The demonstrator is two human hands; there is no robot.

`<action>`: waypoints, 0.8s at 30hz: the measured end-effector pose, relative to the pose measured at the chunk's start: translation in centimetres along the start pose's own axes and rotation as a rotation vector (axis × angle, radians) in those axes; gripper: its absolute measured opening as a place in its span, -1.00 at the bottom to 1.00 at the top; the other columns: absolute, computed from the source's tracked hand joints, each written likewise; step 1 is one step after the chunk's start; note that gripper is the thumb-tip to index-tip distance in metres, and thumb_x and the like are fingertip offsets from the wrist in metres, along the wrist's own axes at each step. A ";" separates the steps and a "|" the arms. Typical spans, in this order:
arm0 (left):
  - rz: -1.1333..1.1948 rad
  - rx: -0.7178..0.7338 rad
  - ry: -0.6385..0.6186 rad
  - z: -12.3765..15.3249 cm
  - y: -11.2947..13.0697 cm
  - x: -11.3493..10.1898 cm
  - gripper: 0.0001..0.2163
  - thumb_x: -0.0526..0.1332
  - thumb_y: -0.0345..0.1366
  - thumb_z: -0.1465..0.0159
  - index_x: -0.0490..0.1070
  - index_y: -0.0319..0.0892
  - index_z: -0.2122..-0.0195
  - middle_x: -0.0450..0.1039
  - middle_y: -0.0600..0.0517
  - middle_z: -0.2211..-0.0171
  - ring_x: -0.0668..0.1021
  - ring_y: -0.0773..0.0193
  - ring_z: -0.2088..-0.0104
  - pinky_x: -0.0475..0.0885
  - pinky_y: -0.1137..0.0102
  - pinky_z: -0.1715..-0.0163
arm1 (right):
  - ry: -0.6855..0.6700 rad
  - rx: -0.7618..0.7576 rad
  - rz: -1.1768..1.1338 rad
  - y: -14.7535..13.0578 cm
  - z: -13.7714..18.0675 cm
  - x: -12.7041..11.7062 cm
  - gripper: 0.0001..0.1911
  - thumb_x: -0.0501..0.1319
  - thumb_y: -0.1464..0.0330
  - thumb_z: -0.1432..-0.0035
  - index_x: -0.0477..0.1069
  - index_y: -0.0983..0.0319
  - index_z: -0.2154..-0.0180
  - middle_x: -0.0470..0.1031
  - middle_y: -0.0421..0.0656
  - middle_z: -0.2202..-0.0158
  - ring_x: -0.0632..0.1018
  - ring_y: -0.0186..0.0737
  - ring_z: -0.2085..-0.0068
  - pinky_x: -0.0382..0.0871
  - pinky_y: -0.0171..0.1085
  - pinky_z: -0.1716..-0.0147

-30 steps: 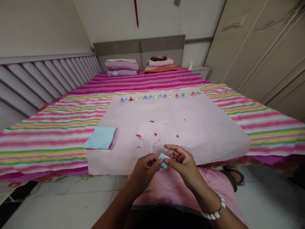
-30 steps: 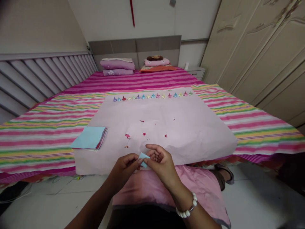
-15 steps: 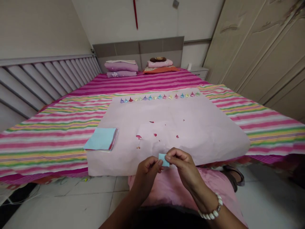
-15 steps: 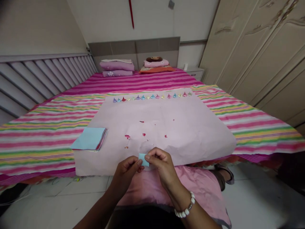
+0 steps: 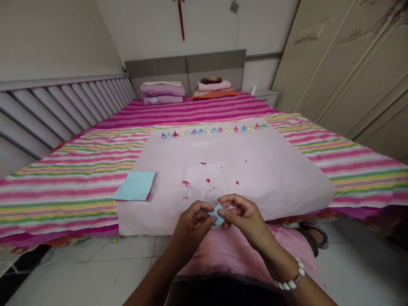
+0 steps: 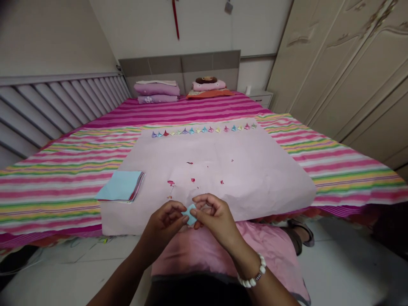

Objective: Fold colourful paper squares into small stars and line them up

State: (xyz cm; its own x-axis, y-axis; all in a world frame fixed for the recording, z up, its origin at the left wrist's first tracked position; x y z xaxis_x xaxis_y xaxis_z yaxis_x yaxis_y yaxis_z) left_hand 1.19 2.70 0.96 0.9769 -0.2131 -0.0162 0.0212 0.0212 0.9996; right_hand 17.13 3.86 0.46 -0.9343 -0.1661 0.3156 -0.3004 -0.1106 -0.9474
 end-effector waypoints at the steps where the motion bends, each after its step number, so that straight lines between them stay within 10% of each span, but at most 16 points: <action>1: 0.018 -0.011 0.000 0.0 0.1 0.2 -0.89 0.27 -0.37 -0.13 0.34 -0.17 0.34 0.36 0.17 0.57 0.46 0.42 0.49 0.33 0.52 0.45 | 0.018 -0.008 -0.017 0.0 0.0 0.0 -0.65 0.45 0.30 0.15 0.44 0.21 0.27 0.48 -0.30 0.44 0.51 -0.40 0.61 0.38 -0.37 0.57; 24: 0.225 -0.141 -0.141 -0.9 -0.2 -0.5 -0.79 0.39 -0.28 -0.05 0.38 -0.22 0.40 0.48 0.12 0.54 0.52 0.40 0.51 0.40 0.49 0.45 | -0.098 0.104 -0.026 0.2 0.3 0.1 -0.72 0.47 0.32 0.19 0.45 0.28 0.43 0.54 -0.22 0.60 0.53 -0.34 0.55 0.38 -0.37 0.49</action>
State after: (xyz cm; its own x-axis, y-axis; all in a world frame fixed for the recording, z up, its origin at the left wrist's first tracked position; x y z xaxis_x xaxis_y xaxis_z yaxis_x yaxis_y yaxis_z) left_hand 0.86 3.67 0.71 0.9212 -0.3214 0.2192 -0.1536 0.2171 0.9640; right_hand 17.08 3.54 0.34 -0.9014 -0.2566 0.3487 -0.2982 -0.2160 -0.9297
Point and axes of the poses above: each hand's wrist, its own z-axis away from the middle knuckle, its own x-axis out of the palm, y = z × x, the point moved 2 cm from there along -z, towards the middle knuckle
